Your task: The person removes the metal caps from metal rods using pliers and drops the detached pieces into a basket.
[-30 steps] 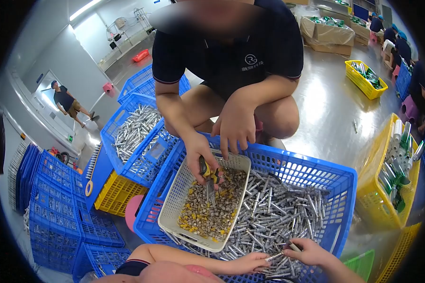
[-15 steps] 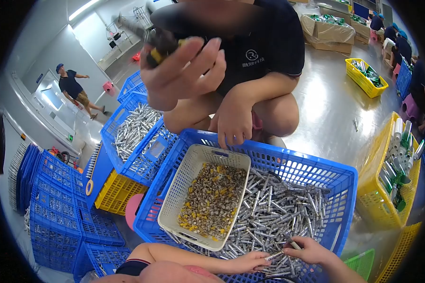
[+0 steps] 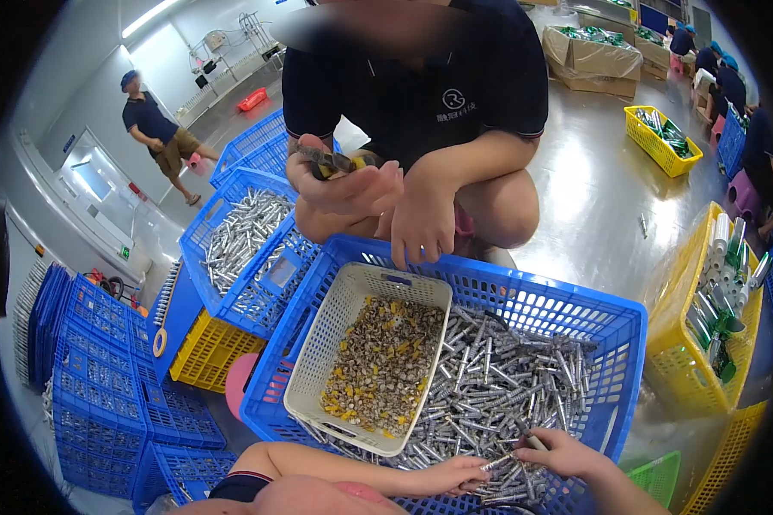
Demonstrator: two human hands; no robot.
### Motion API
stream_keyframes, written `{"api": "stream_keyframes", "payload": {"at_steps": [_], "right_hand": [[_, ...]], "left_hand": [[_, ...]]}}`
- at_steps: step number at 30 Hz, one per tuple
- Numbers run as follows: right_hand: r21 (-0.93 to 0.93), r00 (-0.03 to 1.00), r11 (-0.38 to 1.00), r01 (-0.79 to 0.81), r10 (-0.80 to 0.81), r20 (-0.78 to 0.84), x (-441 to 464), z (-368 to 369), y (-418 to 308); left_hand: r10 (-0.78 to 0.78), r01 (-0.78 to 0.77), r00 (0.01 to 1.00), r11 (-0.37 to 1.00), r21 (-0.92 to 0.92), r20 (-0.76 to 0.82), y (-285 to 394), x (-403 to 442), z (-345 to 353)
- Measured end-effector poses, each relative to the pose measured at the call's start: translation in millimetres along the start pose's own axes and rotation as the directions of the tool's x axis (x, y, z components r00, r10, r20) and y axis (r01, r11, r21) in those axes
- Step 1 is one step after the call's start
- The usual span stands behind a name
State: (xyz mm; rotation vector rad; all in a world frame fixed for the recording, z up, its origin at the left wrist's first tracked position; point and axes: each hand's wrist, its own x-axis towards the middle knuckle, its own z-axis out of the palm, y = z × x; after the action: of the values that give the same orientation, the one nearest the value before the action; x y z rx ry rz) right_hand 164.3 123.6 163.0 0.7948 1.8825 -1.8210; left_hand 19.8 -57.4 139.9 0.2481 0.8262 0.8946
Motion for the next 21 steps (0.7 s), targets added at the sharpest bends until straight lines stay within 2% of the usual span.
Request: {"api": "stream_keyframes", "payload": {"at_steps": [2, 3, 5, 8, 10, 14, 17, 19, 20, 21], "right_hand": [[0.192, 0.998, 0.980, -0.057, 0.062, -0.022, 0, -2, -1], [0.192, 0.998, 0.980, -0.058, 0.064, -0.022, 1, -3, 3], [0.303, 0.991, 0.952, -0.035, 0.073, -0.115, 5, -4, 13], [0.286, 0.984, 0.958, -0.029, 0.077, -0.158, 6, -6, 11], [0.283, 0.979, 0.959, -0.028, 0.083, -0.184, 6, -6, 8], [0.251, 0.977, 0.968, -0.025, 0.077, -0.197, 7, -8, 15], [0.224, 0.980, 0.975, -0.013, 0.057, -0.192, 11, -11, 15], [0.211, 0.977, 0.977, -0.026, 0.069, -0.200, 12, -12, 14], [0.377, 0.988, 0.926, -0.013, 0.071, -0.138, 13, -13, 13], [0.532, 0.995, 0.846, -0.024, 0.072, -0.070, 12, -12, 13]], "left_hand": [[-0.007, 0.008, 1.000, 1.000, 0.015, -0.021, 0, 0, -1], [-0.030, 0.031, 0.999, 0.999, 0.038, -0.032, 0, 1, -2], [-0.053, 0.055, 0.998, 0.997, 0.060, -0.042, 2, 2, -3], [-0.093, 0.101, 0.989, 0.993, 0.067, -0.115, 7, 3, 0], [-0.108, 0.103, 0.973, 0.994, -0.036, -0.202, 9, 5, 0], [-0.063, 0.056, 0.989, 0.997, -0.058, -0.133, 0, 10, -11], [-0.018, 0.020, 0.996, 0.999, 0.027, -0.083, -13, 23, -26], [0.085, -0.086, 0.996, 0.989, 0.123, 0.015, -14, 27, -23], [0.065, -0.046, 0.996, 0.960, 0.276, -0.063, -7, 22, -18], [0.194, -0.175, 0.981, 0.918, 0.355, -0.019, -32, 46, -42]]}}
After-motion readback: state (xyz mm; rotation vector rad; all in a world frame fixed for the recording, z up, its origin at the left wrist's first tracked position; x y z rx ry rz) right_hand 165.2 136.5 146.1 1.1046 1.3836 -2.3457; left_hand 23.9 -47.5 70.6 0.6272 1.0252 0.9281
